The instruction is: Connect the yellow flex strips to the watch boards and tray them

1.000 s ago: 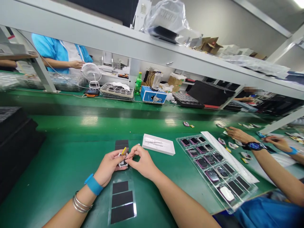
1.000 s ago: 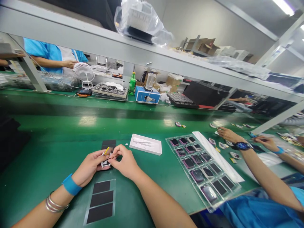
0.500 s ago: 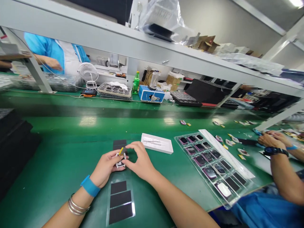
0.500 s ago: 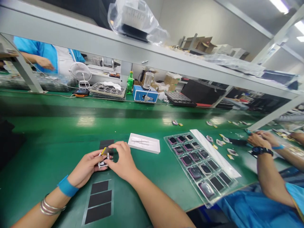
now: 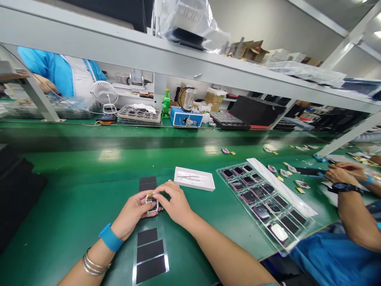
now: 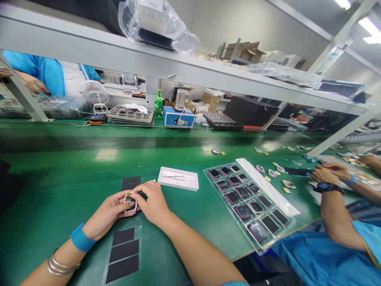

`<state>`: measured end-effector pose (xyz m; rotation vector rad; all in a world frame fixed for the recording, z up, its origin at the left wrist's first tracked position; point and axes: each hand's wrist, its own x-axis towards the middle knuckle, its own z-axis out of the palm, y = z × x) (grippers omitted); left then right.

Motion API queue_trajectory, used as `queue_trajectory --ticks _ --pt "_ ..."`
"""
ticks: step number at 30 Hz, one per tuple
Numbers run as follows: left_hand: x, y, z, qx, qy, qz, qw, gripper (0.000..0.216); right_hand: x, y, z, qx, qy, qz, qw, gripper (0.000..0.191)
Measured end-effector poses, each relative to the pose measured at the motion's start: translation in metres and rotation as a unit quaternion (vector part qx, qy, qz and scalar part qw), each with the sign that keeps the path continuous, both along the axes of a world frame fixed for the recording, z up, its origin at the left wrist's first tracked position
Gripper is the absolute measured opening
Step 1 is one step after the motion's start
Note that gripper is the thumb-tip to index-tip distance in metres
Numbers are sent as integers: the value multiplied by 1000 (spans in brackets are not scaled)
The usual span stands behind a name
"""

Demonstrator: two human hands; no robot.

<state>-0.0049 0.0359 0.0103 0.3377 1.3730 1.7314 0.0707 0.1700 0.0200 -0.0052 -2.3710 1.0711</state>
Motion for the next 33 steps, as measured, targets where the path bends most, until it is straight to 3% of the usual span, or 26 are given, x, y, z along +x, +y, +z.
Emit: queue_trajectory --ticks 4,10,13,15,18,21,23,29,33 --pt "1 1 1 -5 -19 36 999 28 0 -2 -6 73 28 1 997 6" --pt "-5 -2 2 72 -168 71 981 27 -1 -2 -11 187 30 28 981 19" --pt "-6 -3 1 70 -148 76 984 28 -2 -2 -12 194 22 42 980 17" --pt "-6 -3 0 65 -119 66 989 35 -2 -1 -12 156 15 39 987 13" --pt "-6 -2 -1 76 -83 39 993 41 -3 1 -12 31 -18 32 999 20" --pt "-6 -1 -2 85 -47 29 995 42 -4 3 -13 -116 -80 95 985 36" --pt "-4 -1 -3 89 -30 37 995 44 -5 2 -14 -178 -106 141 968 37" --pt "-2 1 -4 87 16 96 991 54 -10 1 -22 -232 -113 140 956 33" --pt "-1 1 5 88 47 143 985 63 -14 5 -27 -239 -106 138 955 44"
